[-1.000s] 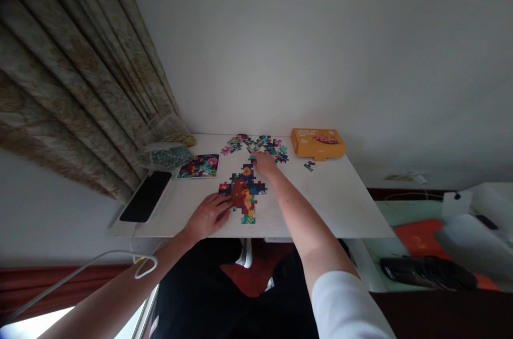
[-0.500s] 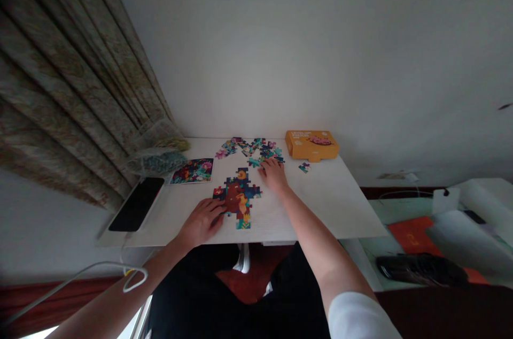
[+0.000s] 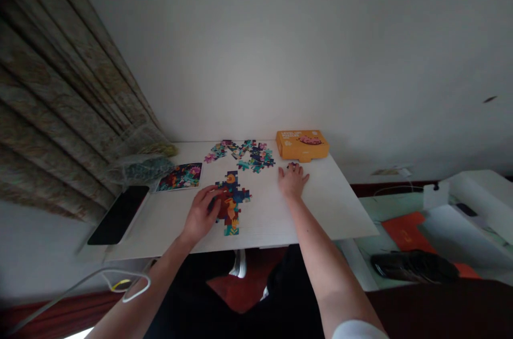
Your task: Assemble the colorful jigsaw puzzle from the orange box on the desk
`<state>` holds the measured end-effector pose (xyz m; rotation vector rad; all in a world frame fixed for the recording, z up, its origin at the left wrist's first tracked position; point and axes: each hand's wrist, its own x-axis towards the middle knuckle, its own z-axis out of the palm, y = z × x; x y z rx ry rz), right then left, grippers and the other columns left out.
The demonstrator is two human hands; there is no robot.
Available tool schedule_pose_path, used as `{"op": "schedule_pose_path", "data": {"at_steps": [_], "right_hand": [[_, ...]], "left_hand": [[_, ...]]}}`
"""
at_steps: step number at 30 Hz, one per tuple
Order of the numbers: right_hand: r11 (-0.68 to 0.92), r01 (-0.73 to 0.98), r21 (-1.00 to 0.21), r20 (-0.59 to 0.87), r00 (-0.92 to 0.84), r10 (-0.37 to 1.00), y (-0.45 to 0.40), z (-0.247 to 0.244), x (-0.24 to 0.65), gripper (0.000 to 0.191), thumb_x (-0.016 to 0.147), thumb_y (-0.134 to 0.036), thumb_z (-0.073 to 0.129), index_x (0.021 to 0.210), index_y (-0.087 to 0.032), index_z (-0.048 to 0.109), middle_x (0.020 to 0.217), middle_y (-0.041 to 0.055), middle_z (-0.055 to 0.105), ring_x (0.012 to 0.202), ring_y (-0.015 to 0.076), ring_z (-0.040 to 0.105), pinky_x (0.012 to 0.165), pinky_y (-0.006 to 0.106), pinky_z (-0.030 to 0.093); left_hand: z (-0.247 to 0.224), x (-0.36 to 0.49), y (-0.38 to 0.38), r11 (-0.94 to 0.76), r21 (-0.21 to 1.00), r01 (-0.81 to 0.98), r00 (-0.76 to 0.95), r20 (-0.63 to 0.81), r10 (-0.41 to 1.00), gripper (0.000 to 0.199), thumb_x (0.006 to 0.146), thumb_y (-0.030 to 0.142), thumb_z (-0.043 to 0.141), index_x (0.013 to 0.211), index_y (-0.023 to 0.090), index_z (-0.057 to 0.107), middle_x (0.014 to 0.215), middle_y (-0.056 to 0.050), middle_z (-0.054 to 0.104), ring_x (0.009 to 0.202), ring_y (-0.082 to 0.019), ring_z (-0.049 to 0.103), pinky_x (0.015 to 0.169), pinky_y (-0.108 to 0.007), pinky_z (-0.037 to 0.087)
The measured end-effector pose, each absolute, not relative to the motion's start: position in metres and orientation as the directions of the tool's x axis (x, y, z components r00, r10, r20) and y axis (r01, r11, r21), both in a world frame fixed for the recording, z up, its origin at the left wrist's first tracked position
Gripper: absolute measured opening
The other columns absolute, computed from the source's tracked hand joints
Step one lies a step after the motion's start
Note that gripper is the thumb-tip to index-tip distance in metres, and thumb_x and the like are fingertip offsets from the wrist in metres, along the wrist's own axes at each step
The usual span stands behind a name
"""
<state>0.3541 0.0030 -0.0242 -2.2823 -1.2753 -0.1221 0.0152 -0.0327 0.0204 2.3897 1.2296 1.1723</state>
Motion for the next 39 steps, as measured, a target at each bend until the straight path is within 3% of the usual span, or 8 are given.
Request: {"op": "schedule_pose_path", "data": {"at_steps": [5, 10, 16, 22, 27, 32, 39], "right_hand": [[-0.187, 0.904, -0.384, 0.310, 0.317, 0.896, 0.001, -0.020, 0.353, 0.045, 0.099, -0.042, 0.047, 0.129, -0.014, 0.064, 0.132, 0.0204, 0.067, 0.125, 0.0335, 0.058, 0.114, 0.055, 0.035], [-0.018, 0.950, -0.311, 0.302, 0.116, 0.946, 0.002, -0.019, 0.353, 0.044, 0.099, -0.045, 0.052, 0.132, -0.018, 0.064, 0.145, 0.0189, 0.059, 0.136, 0.0307, 0.053, 0.117, 0.050, 0.034], [-0.029, 0.956, -0.292, 0.282, 0.116, 0.953, 0.006, -0.017, 0.353, 0.046, 0.099, -0.048, 0.054, 0.135, -0.022, 0.066, 0.143, 0.0166, 0.061, 0.134, 0.0309, 0.053, 0.115, 0.050, 0.036], [-0.062, 0.958, -0.279, 0.280, 0.143, 0.949, 0.005, -0.016, 0.351, 0.048, 0.100, -0.048, 0.054, 0.138, -0.021, 0.065, 0.145, 0.0165, 0.060, 0.135, 0.0312, 0.053, 0.116, 0.050, 0.035], [-0.069, 0.958, -0.280, 0.275, 0.149, 0.950, 0.004, -0.013, 0.349, 0.049, 0.100, -0.048, 0.053, 0.138, -0.019, 0.065, 0.146, 0.0171, 0.060, 0.135, 0.0318, 0.052, 0.116, 0.049, 0.034], [-0.074, 0.952, -0.298, 0.278, 0.160, 0.947, 0.004, -0.010, 0.349, 0.049, 0.100, -0.047, 0.054, 0.137, -0.016, 0.064, 0.144, 0.0172, 0.060, 0.135, 0.0315, 0.053, 0.116, 0.047, 0.035], [-0.070, 0.948, -0.309, 0.289, 0.164, 0.943, 0.006, -0.014, 0.351, 0.046, 0.098, -0.048, 0.057, 0.130, -0.016, 0.066, 0.141, 0.0179, 0.061, 0.129, 0.0317, 0.055, 0.113, 0.046, 0.037]], "left_hand": [[0.027, 0.093, -0.004, -0.525, 0.685, 0.505, 0.147, 0.531, 0.834, 0.026, 0.098, 0.016, 0.048, 0.116, 0.023, 0.065, 0.123, -0.010, 0.064, 0.121, -0.024, 0.062, 0.106, -0.044, 0.054], [0.022, 0.148, 0.043, -0.505, 0.640, 0.579, 0.255, 0.446, 0.858, 0.041, 0.091, 0.005, 0.045, 0.120, 0.022, 0.067, 0.125, -0.010, 0.066, 0.124, -0.026, 0.061, 0.110, -0.047, 0.050], [0.025, 0.173, 0.087, -0.594, 0.350, 0.724, 0.557, 0.210, 0.803, 0.035, 0.093, 0.011, 0.050, 0.118, 0.019, 0.073, 0.121, -0.012, 0.073, 0.116, -0.027, 0.066, 0.110, -0.045, 0.046], [0.018, 0.168, 0.094, -0.668, 0.188, 0.720, 0.647, 0.168, 0.744, 0.032, 0.101, 0.024, 0.049, 0.125, 0.025, 0.071, 0.135, -0.010, 0.069, 0.125, -0.031, 0.062, 0.117, -0.059, 0.034], [0.024, 0.155, 0.107, -0.639, 0.143, 0.756, 0.622, 0.147, 0.769, 0.036, 0.104, 0.024, 0.044, 0.132, 0.024, 0.066, 0.142, -0.013, 0.064, 0.134, -0.033, 0.056, 0.118, -0.064, 0.029], [0.027, 0.165, 0.087, -0.630, 0.176, 0.756, 0.608, 0.169, 0.776, 0.035, 0.102, 0.035, 0.054, 0.130, 0.018, 0.065, 0.136, -0.017, 0.065, 0.127, -0.034, 0.059, 0.113, -0.052, 0.039], [0.029, 0.190, 0.062, -0.355, 0.285, 0.891, 0.365, 0.018, 0.931, 0.040, 0.095, 0.030, 0.064, 0.132, 0.014, 0.058, 0.129, -0.020, 0.066, 0.126, -0.035, 0.060, 0.104, -0.047, 0.046]]}}
